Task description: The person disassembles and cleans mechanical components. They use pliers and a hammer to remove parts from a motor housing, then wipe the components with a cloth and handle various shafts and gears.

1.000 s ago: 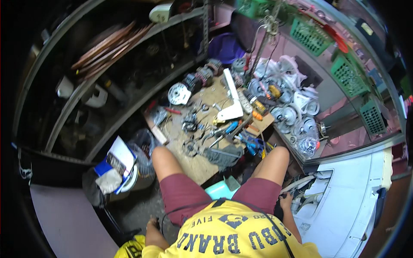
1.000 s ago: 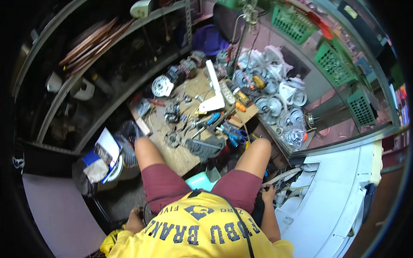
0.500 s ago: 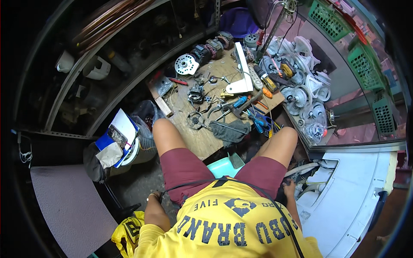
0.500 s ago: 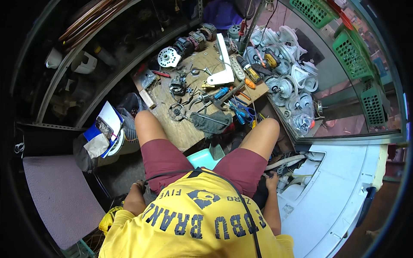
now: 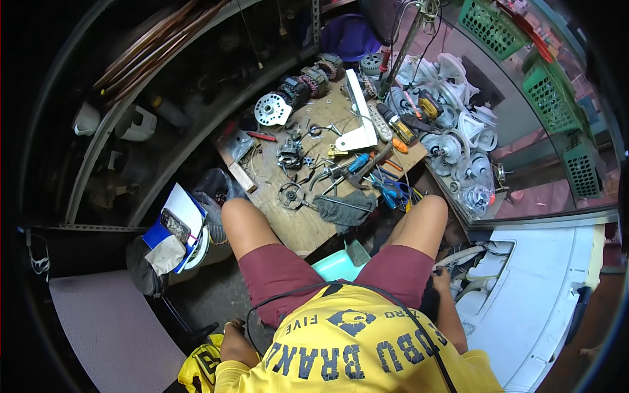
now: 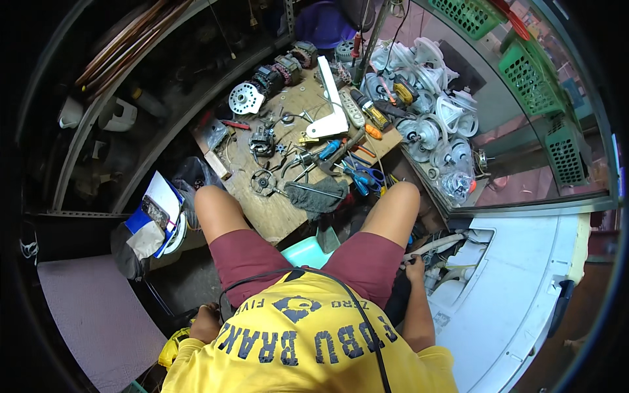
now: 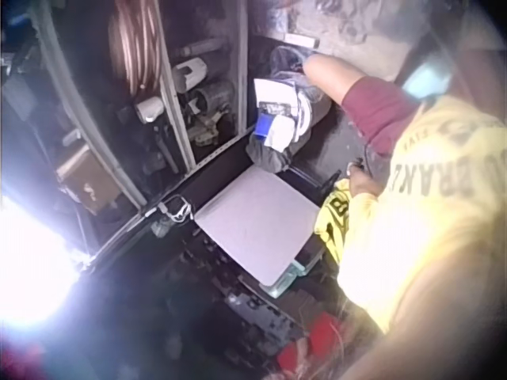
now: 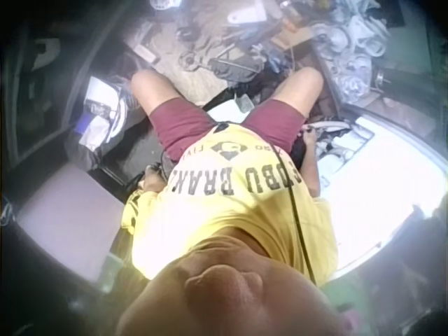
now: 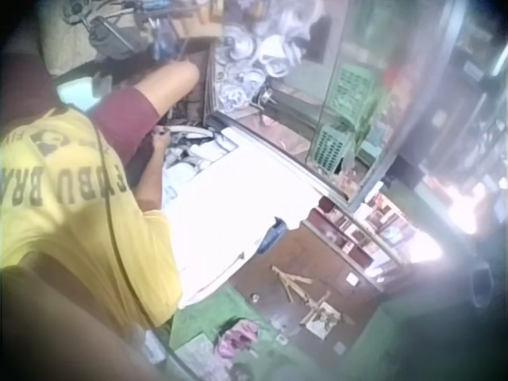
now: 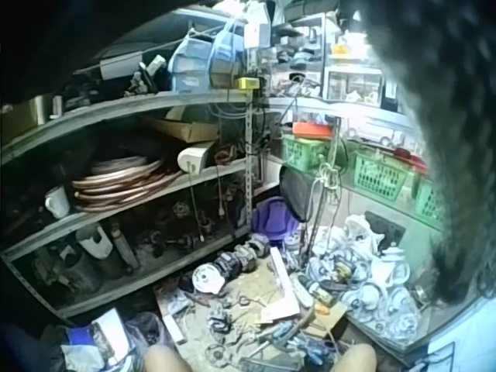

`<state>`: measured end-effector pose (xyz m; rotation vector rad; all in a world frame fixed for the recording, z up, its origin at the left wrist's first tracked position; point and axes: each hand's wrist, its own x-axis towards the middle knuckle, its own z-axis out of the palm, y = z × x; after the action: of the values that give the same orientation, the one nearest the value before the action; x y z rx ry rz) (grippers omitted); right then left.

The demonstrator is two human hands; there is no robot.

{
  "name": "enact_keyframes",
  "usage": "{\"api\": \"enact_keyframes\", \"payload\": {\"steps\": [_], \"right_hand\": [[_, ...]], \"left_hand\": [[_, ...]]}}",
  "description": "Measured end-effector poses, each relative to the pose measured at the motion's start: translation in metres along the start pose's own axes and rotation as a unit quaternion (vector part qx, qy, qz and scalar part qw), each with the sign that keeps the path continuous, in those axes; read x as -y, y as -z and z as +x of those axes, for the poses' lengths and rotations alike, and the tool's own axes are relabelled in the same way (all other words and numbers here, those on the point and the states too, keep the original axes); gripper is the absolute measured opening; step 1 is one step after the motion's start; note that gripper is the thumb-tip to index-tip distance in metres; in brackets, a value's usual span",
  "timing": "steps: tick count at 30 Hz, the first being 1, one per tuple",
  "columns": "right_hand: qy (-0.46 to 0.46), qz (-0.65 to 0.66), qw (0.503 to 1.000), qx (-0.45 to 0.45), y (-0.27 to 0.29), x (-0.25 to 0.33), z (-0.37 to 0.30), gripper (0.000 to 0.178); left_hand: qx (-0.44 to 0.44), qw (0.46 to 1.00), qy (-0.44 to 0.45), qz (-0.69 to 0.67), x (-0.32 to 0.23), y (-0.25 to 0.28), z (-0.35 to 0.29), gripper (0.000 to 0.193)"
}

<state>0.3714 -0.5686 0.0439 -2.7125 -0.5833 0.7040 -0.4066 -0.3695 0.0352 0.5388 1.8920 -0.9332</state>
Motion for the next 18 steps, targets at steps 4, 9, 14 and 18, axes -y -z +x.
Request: {"api": "enact_keyframes", "payload": {"steps": [4, 9, 14, 18], "right_hand": [[-0.018, -0.002, 1.0, -0.009, 0.01, -0.013, -0.001, 0.045], [-0.028, 0.005, 1.0, 0.014, 0.006, -0.02, -0.018, 0.043], [-0.218, 0.114, 0.958, 0.149, 0.009, -0.029, -0.029, 0.035], [-0.185, 0.048, 0.95, 0.248, -0.023, -0.02, -0.035, 0.029]], "left_hand": [[0.02, 0.997, -0.03, 0.075, -0.009, 0.0, 0.007, 0.044], [0.021, 0.989, -0.048, 0.135, -0.02, 0.008, 0.009, 0.04], [0.035, 0.976, -0.08, 0.2, -0.038, 0.012, 0.015, 0.038], [0.032, 0.96, -0.102, 0.257, -0.036, 0.032, 0.01, 0.036]]}}
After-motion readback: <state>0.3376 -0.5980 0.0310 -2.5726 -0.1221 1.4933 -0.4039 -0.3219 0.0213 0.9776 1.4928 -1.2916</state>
